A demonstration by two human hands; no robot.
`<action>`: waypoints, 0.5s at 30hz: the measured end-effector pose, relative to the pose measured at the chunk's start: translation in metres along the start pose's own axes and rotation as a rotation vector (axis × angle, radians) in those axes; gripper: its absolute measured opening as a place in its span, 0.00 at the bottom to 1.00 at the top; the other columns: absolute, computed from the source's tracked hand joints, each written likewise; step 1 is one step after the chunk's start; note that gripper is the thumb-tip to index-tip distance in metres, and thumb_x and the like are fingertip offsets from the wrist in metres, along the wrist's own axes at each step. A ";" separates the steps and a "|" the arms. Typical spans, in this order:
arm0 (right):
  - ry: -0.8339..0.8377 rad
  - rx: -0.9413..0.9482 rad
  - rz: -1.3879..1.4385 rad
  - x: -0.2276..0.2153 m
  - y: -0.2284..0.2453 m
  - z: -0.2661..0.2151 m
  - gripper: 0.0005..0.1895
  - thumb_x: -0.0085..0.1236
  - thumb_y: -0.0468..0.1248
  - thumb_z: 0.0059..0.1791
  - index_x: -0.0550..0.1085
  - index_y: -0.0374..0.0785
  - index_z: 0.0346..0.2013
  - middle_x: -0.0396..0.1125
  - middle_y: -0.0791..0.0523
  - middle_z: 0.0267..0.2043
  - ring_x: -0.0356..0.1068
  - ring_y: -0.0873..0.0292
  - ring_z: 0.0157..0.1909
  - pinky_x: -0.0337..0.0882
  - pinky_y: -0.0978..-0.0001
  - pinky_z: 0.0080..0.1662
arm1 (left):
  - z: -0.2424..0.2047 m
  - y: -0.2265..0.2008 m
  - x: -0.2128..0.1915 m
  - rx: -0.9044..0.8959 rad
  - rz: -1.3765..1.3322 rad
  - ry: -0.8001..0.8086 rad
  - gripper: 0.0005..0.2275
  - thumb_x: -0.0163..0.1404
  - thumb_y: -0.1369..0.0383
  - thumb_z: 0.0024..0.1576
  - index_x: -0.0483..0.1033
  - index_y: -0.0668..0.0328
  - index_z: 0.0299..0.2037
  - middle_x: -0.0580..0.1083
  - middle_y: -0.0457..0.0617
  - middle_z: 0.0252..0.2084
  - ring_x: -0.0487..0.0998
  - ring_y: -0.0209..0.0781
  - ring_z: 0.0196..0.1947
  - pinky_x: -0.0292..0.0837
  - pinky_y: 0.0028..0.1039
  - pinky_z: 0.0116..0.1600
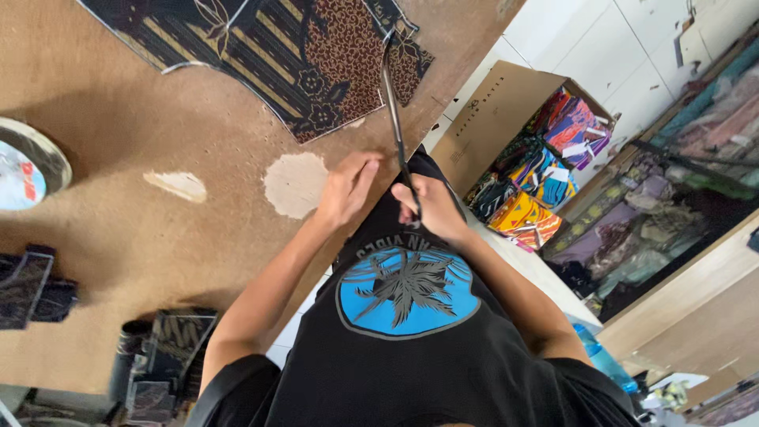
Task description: The person aligns a patterned fabric on a wooden table and uses a handheld electric cutting machine to cut along marked lines. They then use scissors to trim the edges and fold the cut fabric piece.
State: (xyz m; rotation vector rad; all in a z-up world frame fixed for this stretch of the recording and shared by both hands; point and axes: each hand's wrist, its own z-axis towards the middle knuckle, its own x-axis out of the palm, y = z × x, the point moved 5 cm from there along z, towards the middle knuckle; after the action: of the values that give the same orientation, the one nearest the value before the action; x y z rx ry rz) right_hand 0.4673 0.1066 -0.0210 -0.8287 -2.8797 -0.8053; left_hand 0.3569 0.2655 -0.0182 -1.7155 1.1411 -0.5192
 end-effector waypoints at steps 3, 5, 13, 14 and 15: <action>-0.057 -0.029 0.111 0.032 0.004 0.013 0.21 0.55 0.51 0.54 0.69 0.37 0.28 0.65 0.59 0.20 0.71 0.63 0.22 0.69 0.72 0.28 | -0.022 0.021 -0.003 -0.256 -0.377 0.221 0.20 0.36 0.56 0.71 0.75 0.67 0.53 0.79 0.53 0.45 0.79 0.44 0.46 0.75 0.34 0.54; -0.120 -0.060 0.126 0.044 0.006 0.021 0.23 0.55 0.53 0.55 0.69 0.37 0.27 0.65 0.59 0.20 0.70 0.64 0.23 0.67 0.73 0.28 | -0.030 0.033 -0.005 -0.385 -0.512 0.313 0.23 0.33 0.52 0.69 0.73 0.65 0.53 0.79 0.52 0.42 0.80 0.41 0.43 0.77 0.32 0.51; -0.229 -0.188 0.387 0.077 0.018 0.070 0.22 0.55 0.50 0.57 0.70 0.37 0.27 0.63 0.61 0.22 0.62 0.68 0.24 0.61 0.74 0.29 | -0.009 0.061 -0.023 -0.450 -0.385 0.369 0.27 0.31 0.43 0.67 0.71 0.62 0.43 0.72 0.50 0.38 0.75 0.40 0.39 0.78 0.32 0.44; -0.260 -0.187 0.378 0.080 0.019 0.075 0.22 0.55 0.50 0.57 0.70 0.37 0.27 0.63 0.61 0.21 0.62 0.68 0.24 0.61 0.74 0.29 | -0.004 0.062 -0.027 -0.465 -0.374 0.362 0.27 0.31 0.44 0.67 0.71 0.62 0.42 0.72 0.50 0.37 0.75 0.40 0.38 0.79 0.32 0.44; -0.292 -0.187 0.368 0.083 0.020 0.078 0.22 0.56 0.50 0.57 0.71 0.37 0.27 0.63 0.61 0.21 0.62 0.68 0.23 0.61 0.74 0.28 | 0.000 0.061 -0.031 -0.480 -0.363 0.355 0.26 0.31 0.44 0.67 0.70 0.61 0.42 0.72 0.50 0.36 0.75 0.40 0.37 0.80 0.32 0.43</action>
State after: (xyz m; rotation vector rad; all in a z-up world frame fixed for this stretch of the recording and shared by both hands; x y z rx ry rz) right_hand 0.4146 0.1995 -0.0644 -1.5593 -2.7692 -0.9854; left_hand 0.3143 0.2872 -0.0677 -2.3371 1.2775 -0.8501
